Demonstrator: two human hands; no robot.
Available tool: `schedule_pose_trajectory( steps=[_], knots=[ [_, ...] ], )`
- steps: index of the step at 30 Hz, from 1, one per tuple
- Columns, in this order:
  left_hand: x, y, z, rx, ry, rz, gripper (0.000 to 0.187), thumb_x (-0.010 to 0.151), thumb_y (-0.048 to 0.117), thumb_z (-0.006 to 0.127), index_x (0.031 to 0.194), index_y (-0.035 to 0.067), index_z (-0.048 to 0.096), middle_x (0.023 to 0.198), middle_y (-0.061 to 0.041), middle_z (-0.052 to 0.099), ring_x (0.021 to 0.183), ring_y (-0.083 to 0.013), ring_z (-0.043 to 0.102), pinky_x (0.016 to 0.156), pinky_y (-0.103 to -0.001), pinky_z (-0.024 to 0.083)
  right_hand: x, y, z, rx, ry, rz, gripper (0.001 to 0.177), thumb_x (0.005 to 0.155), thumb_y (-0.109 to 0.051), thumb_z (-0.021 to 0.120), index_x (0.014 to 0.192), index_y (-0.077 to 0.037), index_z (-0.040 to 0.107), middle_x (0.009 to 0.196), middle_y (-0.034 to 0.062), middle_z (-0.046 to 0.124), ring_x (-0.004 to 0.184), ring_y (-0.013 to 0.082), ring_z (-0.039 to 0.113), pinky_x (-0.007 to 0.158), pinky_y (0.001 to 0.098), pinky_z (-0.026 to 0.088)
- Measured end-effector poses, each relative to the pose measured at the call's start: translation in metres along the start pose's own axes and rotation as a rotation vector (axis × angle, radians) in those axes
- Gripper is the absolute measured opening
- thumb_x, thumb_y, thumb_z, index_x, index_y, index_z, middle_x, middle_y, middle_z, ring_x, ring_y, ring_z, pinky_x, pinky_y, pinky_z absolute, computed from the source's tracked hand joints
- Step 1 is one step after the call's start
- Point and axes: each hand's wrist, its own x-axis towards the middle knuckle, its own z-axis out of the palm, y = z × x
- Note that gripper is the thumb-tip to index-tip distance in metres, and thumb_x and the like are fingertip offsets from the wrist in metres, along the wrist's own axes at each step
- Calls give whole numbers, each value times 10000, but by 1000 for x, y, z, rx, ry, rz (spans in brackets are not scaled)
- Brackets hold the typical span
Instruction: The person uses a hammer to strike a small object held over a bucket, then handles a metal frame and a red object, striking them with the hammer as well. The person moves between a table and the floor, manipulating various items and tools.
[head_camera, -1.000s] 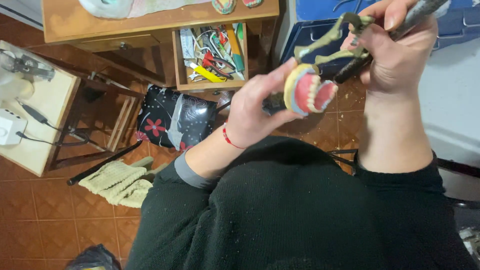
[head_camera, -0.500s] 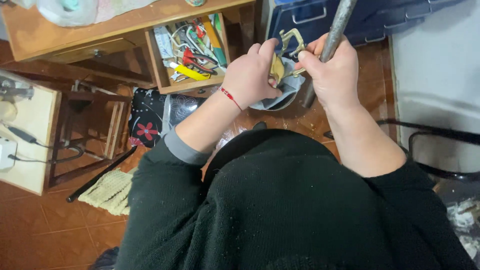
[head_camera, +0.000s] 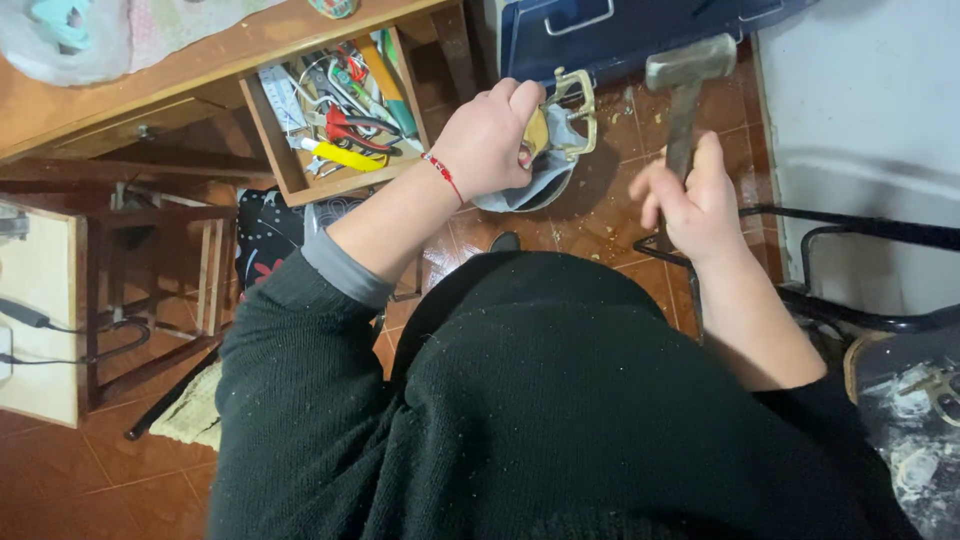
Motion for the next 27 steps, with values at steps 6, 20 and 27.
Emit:
schedule_pose_trajectory(
  steps=[6, 20, 27],
  knots=[
    [18, -5, 12, 49, -65, 9, 621, 667, 148, 801, 1205, 39, 510, 1018, -200, 600, 899, -405, 652, 778, -458, 554, -5, -9, -32, -203, 141, -24, 218, 1135, -240, 486, 1202, -49, 566, 760, 0, 556, 620, 76, 498, 543, 256, 402],
    [39, -7, 46, 106, -295, -38, 734, 615, 196, 850, 1246, 53, 505, 1074, -239, 621, 908, -417, 671, 764, -491, 556, -11, 35, -34, -582, 383, -324, 242, 1198, -184, 476, 1035, -9, 510, 767, 104, 551, 652, 219, 517, 602, 350, 425],
    [25, -38, 88, 102, -357, -24, 650, 702, 211, 842, 1216, 31, 487, 1101, -256, 605, 906, -416, 668, 750, -493, 557, -2, 7, -22, -408, 299, -84, 177, 1152, -160, 487, 1034, -29, 504, 750, 35, 553, 620, 92, 465, 564, 289, 410]
  ],
)
